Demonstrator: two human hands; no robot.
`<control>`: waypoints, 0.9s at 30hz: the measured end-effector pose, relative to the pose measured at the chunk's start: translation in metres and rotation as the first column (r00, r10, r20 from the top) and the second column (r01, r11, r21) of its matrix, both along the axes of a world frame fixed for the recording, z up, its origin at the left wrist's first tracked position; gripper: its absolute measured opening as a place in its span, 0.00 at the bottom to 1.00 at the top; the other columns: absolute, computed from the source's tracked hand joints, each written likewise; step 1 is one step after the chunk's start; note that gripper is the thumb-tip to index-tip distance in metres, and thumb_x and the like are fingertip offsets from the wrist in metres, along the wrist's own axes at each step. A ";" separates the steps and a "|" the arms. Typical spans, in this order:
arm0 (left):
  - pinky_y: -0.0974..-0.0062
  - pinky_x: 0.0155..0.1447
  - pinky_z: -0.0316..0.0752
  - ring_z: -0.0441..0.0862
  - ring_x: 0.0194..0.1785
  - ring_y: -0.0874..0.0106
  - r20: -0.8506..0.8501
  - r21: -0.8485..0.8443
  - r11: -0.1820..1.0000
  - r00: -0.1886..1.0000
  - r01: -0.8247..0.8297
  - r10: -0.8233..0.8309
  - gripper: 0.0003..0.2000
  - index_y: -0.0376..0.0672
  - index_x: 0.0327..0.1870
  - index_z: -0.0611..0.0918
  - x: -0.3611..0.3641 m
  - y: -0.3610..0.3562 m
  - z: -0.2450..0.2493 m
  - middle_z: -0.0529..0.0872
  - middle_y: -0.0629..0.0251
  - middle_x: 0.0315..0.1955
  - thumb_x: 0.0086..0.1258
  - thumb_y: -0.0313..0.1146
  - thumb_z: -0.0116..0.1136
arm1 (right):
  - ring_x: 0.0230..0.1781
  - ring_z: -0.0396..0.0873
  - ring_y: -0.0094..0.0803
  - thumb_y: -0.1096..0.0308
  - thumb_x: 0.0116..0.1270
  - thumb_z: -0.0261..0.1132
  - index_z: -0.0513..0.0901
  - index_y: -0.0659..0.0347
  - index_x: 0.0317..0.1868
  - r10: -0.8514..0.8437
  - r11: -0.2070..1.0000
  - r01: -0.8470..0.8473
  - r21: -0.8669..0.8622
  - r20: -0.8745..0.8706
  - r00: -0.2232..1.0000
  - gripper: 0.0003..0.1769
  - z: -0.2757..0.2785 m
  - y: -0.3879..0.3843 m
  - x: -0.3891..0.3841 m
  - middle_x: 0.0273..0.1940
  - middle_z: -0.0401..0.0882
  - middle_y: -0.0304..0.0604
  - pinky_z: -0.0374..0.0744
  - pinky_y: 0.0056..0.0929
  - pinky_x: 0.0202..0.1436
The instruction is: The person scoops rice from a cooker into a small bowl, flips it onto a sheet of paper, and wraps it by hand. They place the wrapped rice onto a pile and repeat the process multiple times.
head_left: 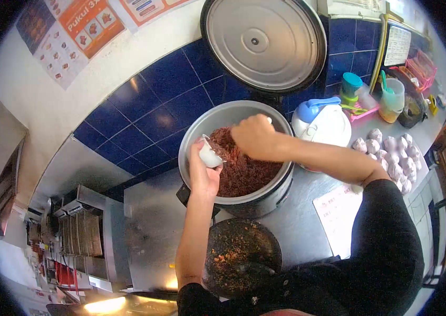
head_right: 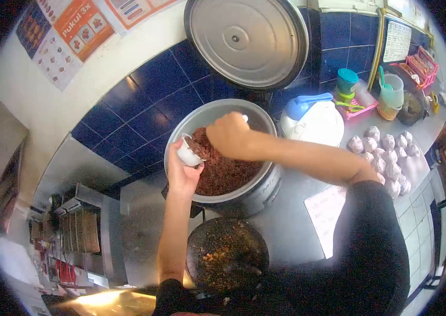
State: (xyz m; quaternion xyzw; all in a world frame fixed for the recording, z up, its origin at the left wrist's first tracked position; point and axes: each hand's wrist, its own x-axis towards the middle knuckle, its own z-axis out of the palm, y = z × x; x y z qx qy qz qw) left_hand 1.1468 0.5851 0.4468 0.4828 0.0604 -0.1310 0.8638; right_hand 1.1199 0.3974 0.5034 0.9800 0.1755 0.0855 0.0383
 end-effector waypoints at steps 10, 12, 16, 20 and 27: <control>0.64 0.65 0.71 0.75 0.65 0.68 0.142 0.213 0.976 0.990 -0.034 0.003 0.35 0.45 0.78 0.63 -0.005 -0.012 -0.003 0.75 0.61 0.65 0.71 0.43 0.60 | 0.30 0.89 0.46 0.61 0.66 0.66 0.83 0.63 0.43 -0.040 0.956 -0.013 0.292 0.176 0.983 0.13 -0.043 0.026 -0.016 0.31 0.88 0.50 0.84 0.42 0.32; 0.65 0.64 0.71 0.76 0.64 0.68 0.139 0.244 0.970 0.989 0.004 -0.039 0.35 0.45 0.78 0.62 0.006 -0.010 -0.011 0.75 0.61 0.65 0.72 0.44 0.60 | 0.30 0.88 0.45 0.63 0.66 0.65 0.82 0.63 0.41 -0.056 0.945 -0.023 0.328 0.230 0.972 0.11 -0.048 0.028 -0.021 0.31 0.87 0.49 0.84 0.41 0.34; 0.68 0.54 0.76 0.81 0.54 0.71 0.113 0.214 0.977 0.993 0.016 -0.041 0.19 0.49 0.64 0.76 0.014 -0.013 -0.010 0.83 0.67 0.53 0.77 0.45 0.55 | 0.32 0.88 0.43 0.66 0.67 0.63 0.80 0.61 0.39 -0.028 0.934 -0.114 0.338 0.389 0.921 0.07 -0.057 0.021 -0.025 0.31 0.85 0.46 0.84 0.39 0.37; 0.57 0.64 0.73 0.78 0.65 0.64 0.126 0.037 0.988 0.980 0.153 -0.157 0.22 0.49 0.68 0.75 0.015 -0.007 0.002 0.81 0.62 0.62 0.80 0.49 0.53 | 0.34 0.88 0.43 0.67 0.69 0.61 0.80 0.59 0.38 -0.125 0.957 0.008 0.290 0.387 0.914 0.05 -0.043 -0.001 -0.029 0.33 0.86 0.45 0.84 0.39 0.38; 0.51 0.69 0.73 0.73 0.70 0.57 -0.022 -0.124 0.986 0.993 0.112 -0.116 0.25 0.45 0.73 0.68 0.013 -0.004 0.000 0.73 0.56 0.69 0.84 0.50 0.41 | 0.34 0.87 0.56 0.57 0.78 0.56 0.83 0.62 0.41 -0.439 0.722 0.258 0.642 0.137 0.888 0.17 -0.005 -0.035 -0.027 0.35 0.88 0.57 0.84 0.53 0.39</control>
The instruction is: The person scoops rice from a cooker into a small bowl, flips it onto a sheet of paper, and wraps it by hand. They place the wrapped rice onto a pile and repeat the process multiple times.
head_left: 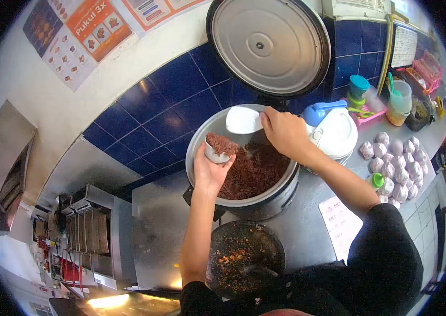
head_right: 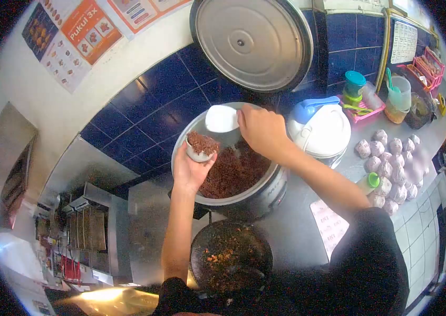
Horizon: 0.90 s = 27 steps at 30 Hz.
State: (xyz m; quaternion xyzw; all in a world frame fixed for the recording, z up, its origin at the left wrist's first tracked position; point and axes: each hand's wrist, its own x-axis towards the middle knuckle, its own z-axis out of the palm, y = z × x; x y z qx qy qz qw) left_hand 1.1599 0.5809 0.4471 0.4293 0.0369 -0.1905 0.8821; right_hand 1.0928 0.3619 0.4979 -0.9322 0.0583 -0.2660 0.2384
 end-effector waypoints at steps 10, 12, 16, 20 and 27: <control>0.51 0.65 0.71 0.73 0.67 0.61 0.060 0.014 1.000 0.998 0.024 -0.025 0.23 0.49 0.70 0.71 -0.019 -0.004 0.009 0.74 0.60 0.66 0.82 0.48 0.39 | 0.41 0.85 0.64 0.55 0.81 0.49 0.81 0.64 0.47 0.320 0.940 -0.293 0.178 -0.149 0.936 0.21 -0.059 0.033 0.023 0.36 0.86 0.65 0.82 0.62 0.48; 0.49 0.67 0.70 0.72 0.68 0.61 0.060 0.007 0.999 0.998 0.033 -0.033 0.23 0.49 0.71 0.71 -0.018 0.002 0.002 0.74 0.60 0.67 0.81 0.48 0.40 | 0.42 0.86 0.63 0.57 0.80 0.49 0.83 0.67 0.44 0.366 0.910 -0.327 0.255 -0.123 0.923 0.22 -0.070 0.031 0.035 0.35 0.85 0.67 0.82 0.57 0.48; 0.47 0.69 0.68 0.71 0.70 0.61 0.079 -0.013 0.998 0.995 0.055 -0.054 0.24 0.49 0.72 0.69 -0.021 0.005 0.006 0.73 0.60 0.69 0.81 0.48 0.41 | 0.46 0.84 0.66 0.58 0.78 0.48 0.84 0.68 0.44 0.490 0.717 -0.308 0.625 -0.139 0.860 0.23 -0.056 0.019 0.053 0.41 0.84 0.70 0.79 0.56 0.53; 0.47 0.71 0.67 0.72 0.70 0.59 0.090 -0.017 0.998 0.995 0.052 -0.051 0.24 0.47 0.73 0.68 -0.015 0.001 0.005 0.74 0.59 0.69 0.83 0.48 0.39 | 0.52 0.82 0.68 0.57 0.77 0.49 0.85 0.68 0.45 0.471 0.827 -0.394 0.401 -0.111 0.875 0.23 -0.072 0.035 0.058 0.47 0.84 0.69 0.77 0.59 0.57; 0.53 0.69 0.70 0.72 0.70 0.61 0.179 0.025 0.997 0.982 -0.068 0.062 0.22 0.49 0.72 0.69 -0.012 0.001 0.005 0.72 0.60 0.70 0.85 0.48 0.40 | 0.50 0.83 0.64 0.57 0.77 0.49 0.85 0.61 0.48 0.364 0.882 -0.327 0.339 -0.048 0.930 0.21 -0.045 0.018 0.042 0.45 0.86 0.63 0.78 0.59 0.58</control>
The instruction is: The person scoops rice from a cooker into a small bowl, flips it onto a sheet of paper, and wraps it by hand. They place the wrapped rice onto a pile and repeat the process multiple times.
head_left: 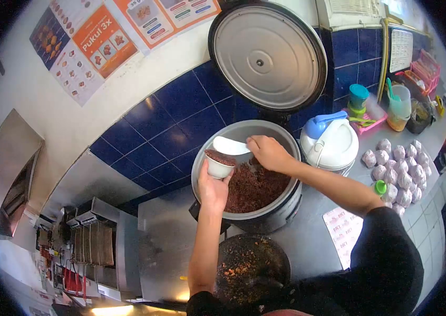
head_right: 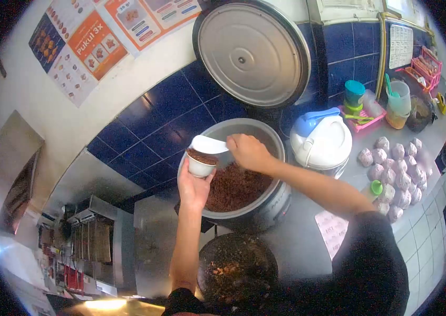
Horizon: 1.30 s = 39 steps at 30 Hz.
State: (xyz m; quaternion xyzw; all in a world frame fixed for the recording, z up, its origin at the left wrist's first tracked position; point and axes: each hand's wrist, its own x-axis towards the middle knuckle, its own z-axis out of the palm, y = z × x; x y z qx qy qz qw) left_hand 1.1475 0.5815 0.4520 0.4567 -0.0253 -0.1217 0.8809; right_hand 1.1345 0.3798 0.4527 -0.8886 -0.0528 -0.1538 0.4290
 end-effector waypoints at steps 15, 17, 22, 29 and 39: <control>0.60 0.60 0.73 0.76 0.62 0.65 -0.164 -0.101 0.989 0.983 -0.104 0.087 0.24 0.48 0.63 0.78 0.000 0.006 0.020 0.80 0.63 0.61 0.76 0.53 0.42 | 0.34 0.84 0.63 0.57 0.79 0.52 0.82 0.60 0.39 0.000 0.974 0.035 -0.226 0.156 0.988 0.18 -0.009 0.001 -0.024 0.33 0.85 0.60 0.81 0.60 0.40; 0.68 0.44 0.76 0.80 0.48 0.67 -0.168 -0.037 0.994 0.981 -0.102 0.095 0.24 0.48 0.57 0.80 0.005 0.009 0.012 0.84 0.65 0.51 0.75 0.54 0.40 | 0.34 0.85 0.62 0.57 0.79 0.53 0.81 0.59 0.38 -0.016 0.950 0.053 -0.309 0.120 0.993 0.17 -0.008 0.001 -0.026 0.32 0.86 0.59 0.82 0.59 0.40; 0.73 0.31 0.73 0.83 0.38 0.67 -0.165 -0.037 0.998 0.985 0.053 -0.059 0.26 0.48 0.55 0.81 0.009 0.015 0.000 0.86 0.65 0.44 0.75 0.57 0.39 | 0.37 0.86 0.60 0.57 0.78 0.52 0.82 0.59 0.38 -0.111 0.972 0.142 -0.189 0.168 0.980 0.17 0.012 -0.011 -0.013 0.35 0.87 0.58 0.82 0.59 0.42; 0.68 0.29 0.77 0.87 0.44 0.66 -0.097 -0.024 0.988 0.983 0.153 -0.155 0.28 0.47 0.60 0.79 0.009 0.017 0.005 0.88 0.61 0.47 0.78 0.56 0.30 | 0.43 0.87 0.56 0.60 0.74 0.54 0.85 0.59 0.42 -0.053 0.925 0.077 -0.372 0.074 0.996 0.15 -0.004 -0.020 0.018 0.37 0.87 0.56 0.84 0.57 0.46; 0.66 0.32 0.82 0.89 0.47 0.67 -0.071 0.290 0.952 0.994 0.098 -0.081 0.29 0.46 0.57 0.81 0.013 0.007 0.005 0.89 0.61 0.48 0.75 0.58 0.35 | 0.44 0.87 0.59 0.57 0.76 0.54 0.86 0.58 0.42 0.049 0.929 -0.020 -0.369 0.071 0.996 0.17 0.040 0.013 0.013 0.40 0.88 0.57 0.83 0.57 0.51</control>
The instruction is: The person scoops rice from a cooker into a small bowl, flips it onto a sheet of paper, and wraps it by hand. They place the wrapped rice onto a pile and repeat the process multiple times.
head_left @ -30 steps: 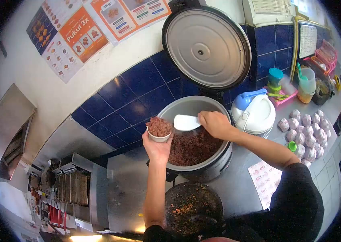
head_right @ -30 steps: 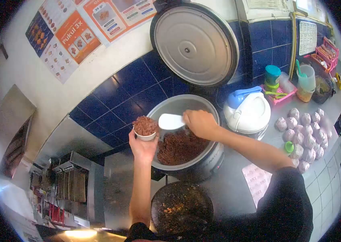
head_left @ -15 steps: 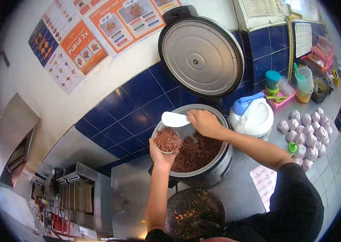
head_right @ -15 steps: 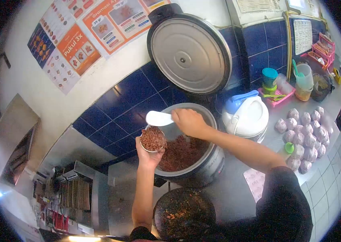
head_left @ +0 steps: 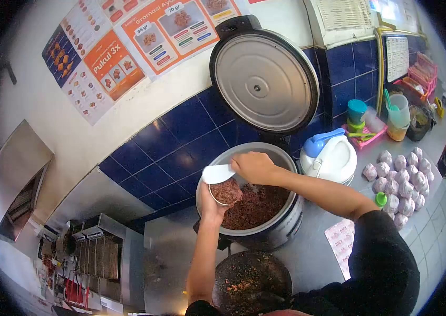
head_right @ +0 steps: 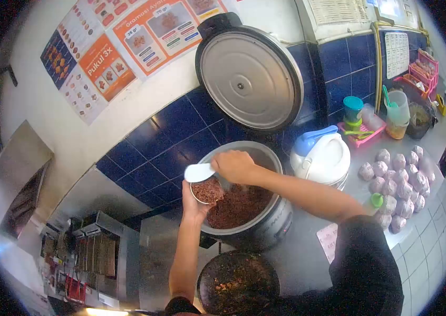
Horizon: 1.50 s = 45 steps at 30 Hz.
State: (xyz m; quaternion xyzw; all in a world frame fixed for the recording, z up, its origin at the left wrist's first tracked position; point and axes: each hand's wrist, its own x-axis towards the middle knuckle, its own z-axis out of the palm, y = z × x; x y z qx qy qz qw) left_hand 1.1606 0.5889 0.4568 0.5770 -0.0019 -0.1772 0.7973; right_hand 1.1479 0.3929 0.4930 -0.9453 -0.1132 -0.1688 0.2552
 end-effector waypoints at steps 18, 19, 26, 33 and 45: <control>0.65 0.35 0.80 0.88 0.46 0.67 -0.054 -0.158 0.985 0.996 -0.072 0.064 0.28 0.46 0.55 0.82 -0.002 0.019 -0.001 0.88 0.61 0.48 0.76 0.55 0.32 | 0.44 0.88 0.57 0.57 0.76 0.55 0.88 0.66 0.41 -0.150 0.988 0.152 0.007 -0.130 0.980 0.21 -0.026 -0.030 0.012 0.41 0.88 0.62 0.83 0.57 0.52; 0.68 0.31 0.78 0.87 0.44 0.67 -0.061 -0.166 0.979 0.992 -0.121 0.112 0.28 0.47 0.55 0.82 -0.006 0.016 0.004 0.88 0.61 0.46 0.76 0.55 0.32 | 0.45 0.87 0.58 0.57 0.76 0.54 0.88 0.66 0.41 -0.145 0.981 0.160 0.111 -0.129 0.981 0.22 -0.025 -0.027 0.010 0.42 0.87 0.63 0.82 0.57 0.53; 0.69 0.27 0.76 0.84 0.38 0.58 -0.178 -0.422 0.907 0.979 0.014 -0.098 0.30 0.46 0.58 0.81 0.015 0.023 -0.010 0.86 0.52 0.47 0.77 0.58 0.32 | 0.50 0.84 0.63 0.54 0.76 0.53 0.86 0.66 0.43 0.017 0.956 0.046 0.290 -0.211 0.977 0.23 -0.050 -0.014 0.016 0.47 0.85 0.65 0.78 0.58 0.57; 0.72 0.26 0.81 0.84 0.35 0.54 -0.155 -0.520 0.853 0.978 0.042 -0.142 0.26 0.46 0.59 0.82 0.010 0.029 0.008 0.86 0.48 0.47 0.76 0.54 0.39 | 0.49 0.81 0.65 0.55 0.78 0.51 0.84 0.61 0.43 -0.067 0.892 0.095 0.441 -0.077 0.995 0.20 -0.057 -0.030 0.008 0.42 0.85 0.61 0.77 0.58 0.56; 0.74 0.26 0.77 0.83 0.34 0.57 -0.287 -0.439 0.892 0.958 -0.111 -0.022 0.24 0.45 0.56 0.82 0.012 0.012 -0.006 0.85 0.56 0.40 0.76 0.52 0.41 | 0.28 0.85 0.56 0.56 0.80 0.53 0.79 0.57 0.42 -0.192 0.980 0.175 0.099 0.199 0.961 0.15 -0.031 -0.035 -0.021 0.26 0.84 0.57 0.81 0.56 0.34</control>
